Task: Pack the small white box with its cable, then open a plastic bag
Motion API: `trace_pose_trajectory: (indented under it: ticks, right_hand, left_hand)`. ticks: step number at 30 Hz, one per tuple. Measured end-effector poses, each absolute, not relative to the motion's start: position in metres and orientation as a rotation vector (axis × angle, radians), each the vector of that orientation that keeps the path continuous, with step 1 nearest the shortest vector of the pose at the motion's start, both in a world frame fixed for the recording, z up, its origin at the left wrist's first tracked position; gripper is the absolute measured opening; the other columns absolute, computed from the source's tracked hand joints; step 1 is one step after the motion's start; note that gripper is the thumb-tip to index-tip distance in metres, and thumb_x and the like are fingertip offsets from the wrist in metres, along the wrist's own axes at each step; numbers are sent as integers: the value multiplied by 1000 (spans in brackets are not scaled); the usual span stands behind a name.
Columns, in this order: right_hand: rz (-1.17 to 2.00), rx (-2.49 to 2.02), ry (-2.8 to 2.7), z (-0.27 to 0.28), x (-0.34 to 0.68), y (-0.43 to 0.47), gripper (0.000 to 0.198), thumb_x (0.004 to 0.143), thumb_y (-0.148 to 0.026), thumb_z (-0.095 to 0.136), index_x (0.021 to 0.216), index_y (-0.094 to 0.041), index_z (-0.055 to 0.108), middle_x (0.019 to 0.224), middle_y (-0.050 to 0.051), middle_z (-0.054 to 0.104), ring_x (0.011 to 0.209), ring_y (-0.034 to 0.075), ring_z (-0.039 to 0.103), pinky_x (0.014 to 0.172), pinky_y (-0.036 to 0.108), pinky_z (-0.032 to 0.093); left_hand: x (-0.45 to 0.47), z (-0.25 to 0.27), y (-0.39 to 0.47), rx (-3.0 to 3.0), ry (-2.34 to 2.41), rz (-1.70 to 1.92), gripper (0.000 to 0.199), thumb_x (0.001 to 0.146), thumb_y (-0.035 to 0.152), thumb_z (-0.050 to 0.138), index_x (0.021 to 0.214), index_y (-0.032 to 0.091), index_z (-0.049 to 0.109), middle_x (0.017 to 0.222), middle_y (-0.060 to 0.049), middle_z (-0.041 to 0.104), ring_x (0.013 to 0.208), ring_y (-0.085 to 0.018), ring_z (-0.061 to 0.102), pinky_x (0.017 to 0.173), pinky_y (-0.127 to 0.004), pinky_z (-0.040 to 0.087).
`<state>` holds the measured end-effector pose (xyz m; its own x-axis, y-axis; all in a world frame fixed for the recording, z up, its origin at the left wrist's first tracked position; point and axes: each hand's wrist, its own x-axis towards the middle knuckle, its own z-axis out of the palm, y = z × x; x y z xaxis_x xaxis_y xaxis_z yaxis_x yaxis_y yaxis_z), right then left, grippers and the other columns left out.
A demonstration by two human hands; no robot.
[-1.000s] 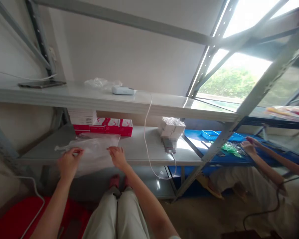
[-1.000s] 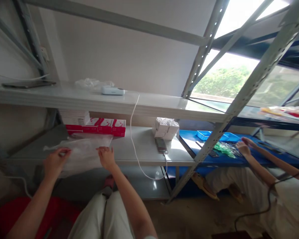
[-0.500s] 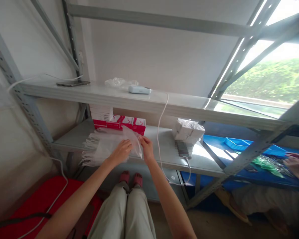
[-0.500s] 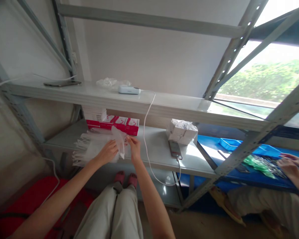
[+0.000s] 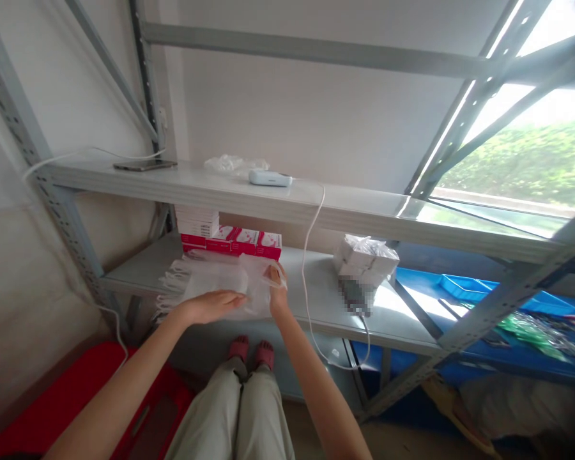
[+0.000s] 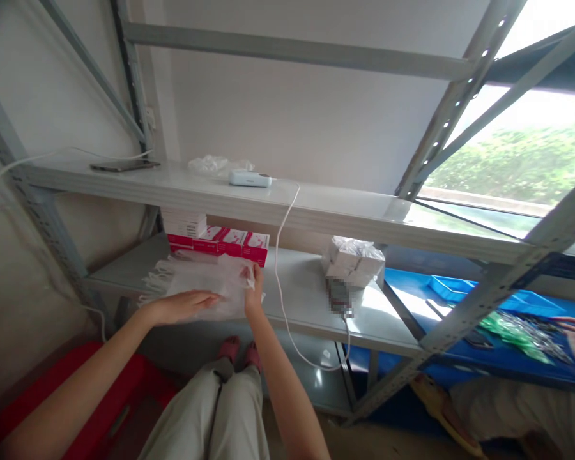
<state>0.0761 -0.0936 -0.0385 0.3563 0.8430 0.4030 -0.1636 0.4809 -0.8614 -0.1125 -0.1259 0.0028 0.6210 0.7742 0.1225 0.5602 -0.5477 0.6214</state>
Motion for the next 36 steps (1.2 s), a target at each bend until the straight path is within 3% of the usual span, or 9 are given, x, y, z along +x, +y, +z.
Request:
trace_pose_trajectory:
  ticks: [4, 8, 15, 20, 26, 29, 31, 33, 36]
  right_hand:
    - [707, -856, -1172, -31, 77, -100, 30, 78, -49, 53, 66, -22, 52, 63, -2, 51, 60, 15, 45, 60, 27, 38]
    - [611, -949, -1292, -30, 86, -105, 30, 82, -46, 49, 73, -20, 61, 68, 1, 59, 66, 16, 49, 64, 27, 38]
    - [707, -966, -1212, -47, 98, -106, 32, 77, -49, 53, 77, -20, 66, 75, 3, 65, 71, 18, 54, 67, 28, 42]
    - [707, -938, -1141, -55, 101, -105, 36, 77, -54, 54, 71, -19, 60, 69, 1, 59, 68, 16, 52, 68, 28, 41]
    - [574, -1104, -908, -59, 131, -108, 48, 84, -64, 35, 73, -20, 49, 70, -1, 52, 69, 14, 50, 74, 29, 44]
    - [521, -1205, -1200, -60, 125, -115, 45, 82, -58, 47, 103, -19, 56, 104, 6, 62, 102, 20, 55, 93, 37, 43]
    - [432, -1291, -1387, -61, 117, -119, 62, 75, -47, 63, 128, -20, 46, 130, 10, 54, 124, 26, 47, 104, 46, 35]
    - [380, -1385, -1461, -64, 112, -118, 72, 72, -27, 66, 138, -23, 36, 135, 10, 52, 128, 27, 45, 107, 49, 33]
    - [477, -1485, -1421, -66, 124, -108, 69, 68, -2, 48, 134, -21, 40, 125, 8, 60, 112, 19, 59, 97, 37, 45]
  left_hand:
    - [-94, 3, -118, 2272, 1148, 673, 36, 91, 43, 43, 94, 23, 73, 100, -7, 74, 97, -24, 67, 84, -33, 47]
    - [-82, -5, -105, 2167, 1228, 853, 24, 81, 33, 51, 78, 16, 67, 78, -8, 72, 74, -23, 66, 72, -32, 49]
    - [-70, -24, -103, 2059, 1001, 981, 33, 74, 39, 61, 99, 18, 61, 97, -7, 70, 78, -21, 65, 67, -29, 49]
    - [-71, -25, -92, 1992, 1159, 1229, 17, 73, 34, 52, 72, 18, 58, 64, -2, 64, 58, -18, 60, 60, -28, 46]
    - [-116, -19, -69, 1746, 1268, 1403, 29, 71, 47, 59, 74, 19, 55, 66, -2, 67, 51, -15, 58, 52, -26, 44]
    - [-111, -22, -73, 1567, 1246, 1386, 33, 69, 50, 63, 75, 20, 51, 64, -1, 66, 48, -16, 59, 45, -23, 41]
    - [-99, -21, -81, 1461, 1191, 1406, 36, 68, 50, 64, 79, 20, 49, 64, 0, 67, 48, -16, 61, 43, -22, 39]
    - [-90, -19, -88, 1420, 1121, 1405, 38, 67, 50, 65, 82, 20, 48, 65, 0, 67, 45, -15, 61, 42, -21, 39]
    - [-94, -13, -89, 1422, 1134, 1468, 36, 65, 47, 65, 83, 19, 50, 61, 2, 63, 39, -12, 55, 41, -21, 38]
